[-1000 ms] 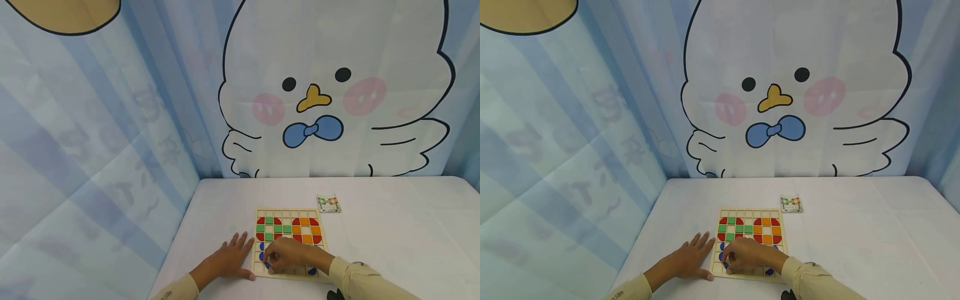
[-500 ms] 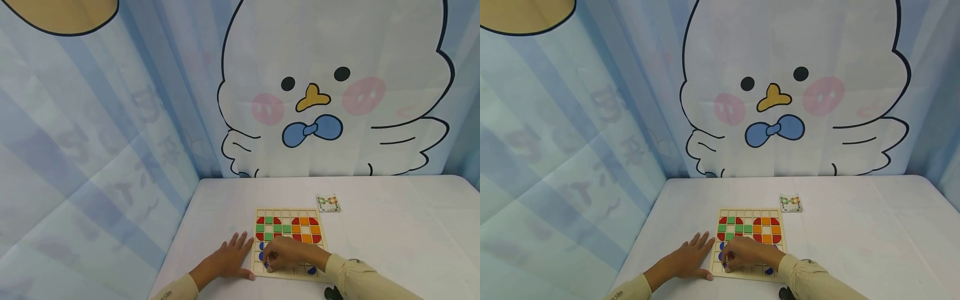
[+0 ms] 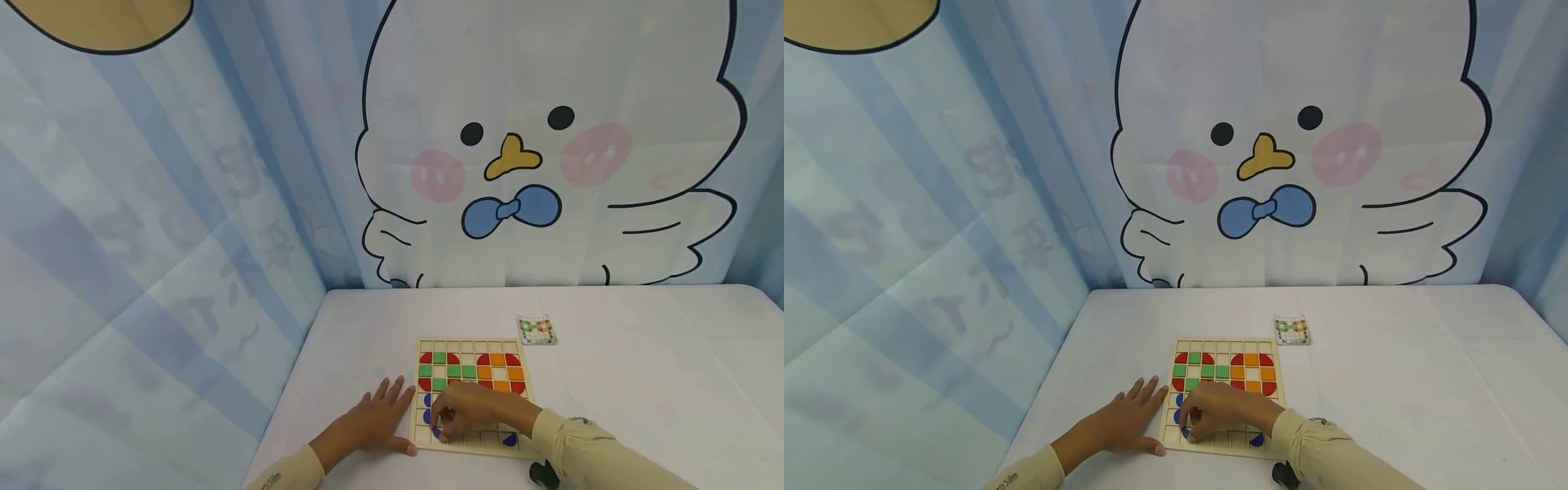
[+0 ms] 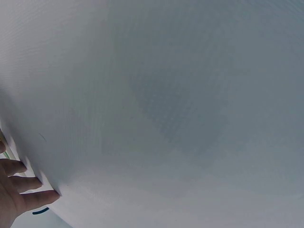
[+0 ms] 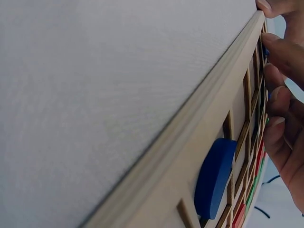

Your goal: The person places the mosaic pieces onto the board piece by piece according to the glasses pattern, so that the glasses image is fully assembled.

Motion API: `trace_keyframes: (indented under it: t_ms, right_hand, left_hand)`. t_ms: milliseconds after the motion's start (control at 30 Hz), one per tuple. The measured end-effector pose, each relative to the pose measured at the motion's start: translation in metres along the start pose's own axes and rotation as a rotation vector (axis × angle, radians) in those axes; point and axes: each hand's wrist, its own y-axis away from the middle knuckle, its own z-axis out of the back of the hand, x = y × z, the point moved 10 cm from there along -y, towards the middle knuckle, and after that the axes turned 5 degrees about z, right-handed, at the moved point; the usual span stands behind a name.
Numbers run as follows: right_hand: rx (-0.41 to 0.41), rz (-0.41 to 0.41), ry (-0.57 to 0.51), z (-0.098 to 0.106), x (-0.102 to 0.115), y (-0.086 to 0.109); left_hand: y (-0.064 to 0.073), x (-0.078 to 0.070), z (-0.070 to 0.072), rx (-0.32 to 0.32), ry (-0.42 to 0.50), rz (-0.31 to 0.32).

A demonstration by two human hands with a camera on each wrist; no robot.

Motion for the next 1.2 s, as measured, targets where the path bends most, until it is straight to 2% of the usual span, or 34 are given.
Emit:
trace_keyframes:
  t_ms: [233, 467, 667, 800, 933, 1100, 1200]
  right_hand:
    - [-0.011, -0.005, 0.001, 0.003, -0.003, 0.006]
    - [-0.081, -0.058, -0.066, 0.02, -0.011, 0.029]
    - [-0.158, -0.079, -0.065, 0.041, -0.022, 0.06]
    - [-0.208, -0.113, -0.016, 0.055, -0.03, 0.083]
    - [-0.249, -0.164, 0.018, 0.068, -0.038, 0.106]
    - [-0.307, -0.225, 0.009, 0.08, -0.051, 0.137]
    - [-0.337, -0.297, 0.02, 0.085, -0.062, 0.158]
  left_hand:
    - [-0.001, -0.003, 0.001, -0.002, 0.004, 0.002]
    - [-0.001, -0.006, 0.002, -0.006, -0.001, 0.005]
    - [-0.001, -0.006, 0.002, 0.01, 0.025, 0.018]
    - [0.0, -0.005, 0.002, 0.021, 0.048, 0.028]
    - [0.002, -0.002, 0.002, 0.024, 0.051, 0.035]
    - [0.007, 0.004, 0.004, 0.026, 0.067, 0.041]
    - [0.008, 0.012, 0.004, 0.026, 0.089, 0.048]
